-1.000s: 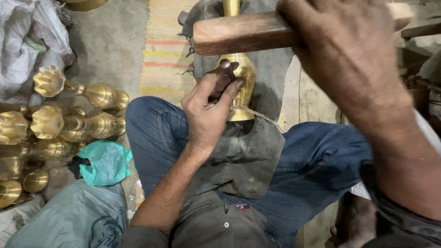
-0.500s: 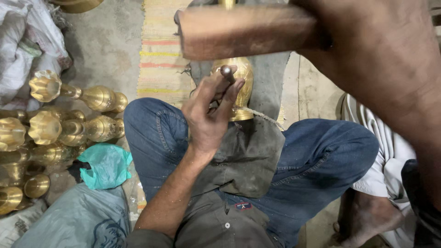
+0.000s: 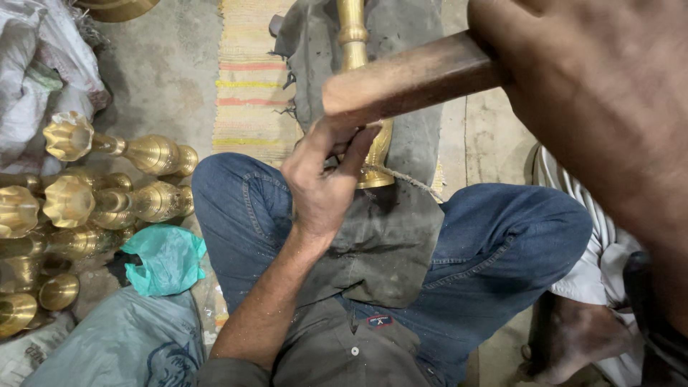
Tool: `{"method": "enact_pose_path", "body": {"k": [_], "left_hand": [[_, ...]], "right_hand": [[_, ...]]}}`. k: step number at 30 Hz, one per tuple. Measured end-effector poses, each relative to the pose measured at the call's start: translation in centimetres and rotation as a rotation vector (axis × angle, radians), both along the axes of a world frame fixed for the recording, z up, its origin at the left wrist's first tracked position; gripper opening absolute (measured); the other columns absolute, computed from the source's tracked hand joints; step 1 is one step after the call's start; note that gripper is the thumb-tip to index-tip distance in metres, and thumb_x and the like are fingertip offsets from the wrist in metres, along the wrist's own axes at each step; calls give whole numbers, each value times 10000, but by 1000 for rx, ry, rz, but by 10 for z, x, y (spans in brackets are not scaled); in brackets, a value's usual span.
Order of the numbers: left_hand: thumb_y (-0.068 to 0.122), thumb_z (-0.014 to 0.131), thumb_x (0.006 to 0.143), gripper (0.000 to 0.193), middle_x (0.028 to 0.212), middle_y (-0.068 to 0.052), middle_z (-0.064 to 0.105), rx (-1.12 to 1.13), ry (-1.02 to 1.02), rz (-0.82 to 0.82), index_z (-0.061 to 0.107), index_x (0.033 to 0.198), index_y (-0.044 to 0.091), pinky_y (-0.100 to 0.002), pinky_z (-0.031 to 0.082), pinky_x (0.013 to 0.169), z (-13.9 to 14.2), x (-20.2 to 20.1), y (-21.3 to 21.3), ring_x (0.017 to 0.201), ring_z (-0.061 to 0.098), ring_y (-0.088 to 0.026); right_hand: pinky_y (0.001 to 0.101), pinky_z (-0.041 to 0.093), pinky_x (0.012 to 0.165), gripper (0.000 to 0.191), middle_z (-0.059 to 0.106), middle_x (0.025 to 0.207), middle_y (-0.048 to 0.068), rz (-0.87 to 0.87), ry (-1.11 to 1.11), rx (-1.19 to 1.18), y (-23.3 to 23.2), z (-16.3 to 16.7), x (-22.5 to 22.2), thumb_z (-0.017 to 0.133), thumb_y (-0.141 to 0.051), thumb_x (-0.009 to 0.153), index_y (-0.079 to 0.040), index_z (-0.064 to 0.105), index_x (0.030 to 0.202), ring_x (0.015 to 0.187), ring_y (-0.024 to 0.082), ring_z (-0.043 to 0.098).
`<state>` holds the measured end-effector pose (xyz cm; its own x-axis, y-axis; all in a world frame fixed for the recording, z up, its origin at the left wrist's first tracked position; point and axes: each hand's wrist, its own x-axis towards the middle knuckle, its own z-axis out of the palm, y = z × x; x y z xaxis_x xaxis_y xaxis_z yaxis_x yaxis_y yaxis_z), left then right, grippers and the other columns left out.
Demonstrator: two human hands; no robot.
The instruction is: The person sits on the floor with a brass vase held between their legs and hammers a punch against the vase's surface using a wooden mallet, working the pattern around the body. They reposition the punch and rotate the vase as they strike different areas.
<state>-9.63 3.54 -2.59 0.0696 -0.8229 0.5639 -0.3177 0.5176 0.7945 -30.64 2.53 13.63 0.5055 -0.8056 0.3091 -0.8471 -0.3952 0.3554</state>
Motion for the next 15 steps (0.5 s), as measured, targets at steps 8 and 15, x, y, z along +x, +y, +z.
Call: {"method": "enact_pose_path", "body": {"k": [8,15], "left_hand": [[46,823,966,225,974,-69,760,54,48,-10,667,1123,8,-245,606,717,-4,-1,2,839,750,-104],[107,759,1055,316,1117,-60,757,40,15,-64,658,1348,45,-240,686,817,-4,1,1,972,779,-113]], "right_hand": [[292,537,714,129,684,866,47,73,79,-155,4,-11,-11,787,-123,993,-94,706,1088,805,166,695],[342,548,678,229,699,909,174,192,-450,93,-4,-25,-25,830,-48,1012,53,677,1151,788,262,712]]}}
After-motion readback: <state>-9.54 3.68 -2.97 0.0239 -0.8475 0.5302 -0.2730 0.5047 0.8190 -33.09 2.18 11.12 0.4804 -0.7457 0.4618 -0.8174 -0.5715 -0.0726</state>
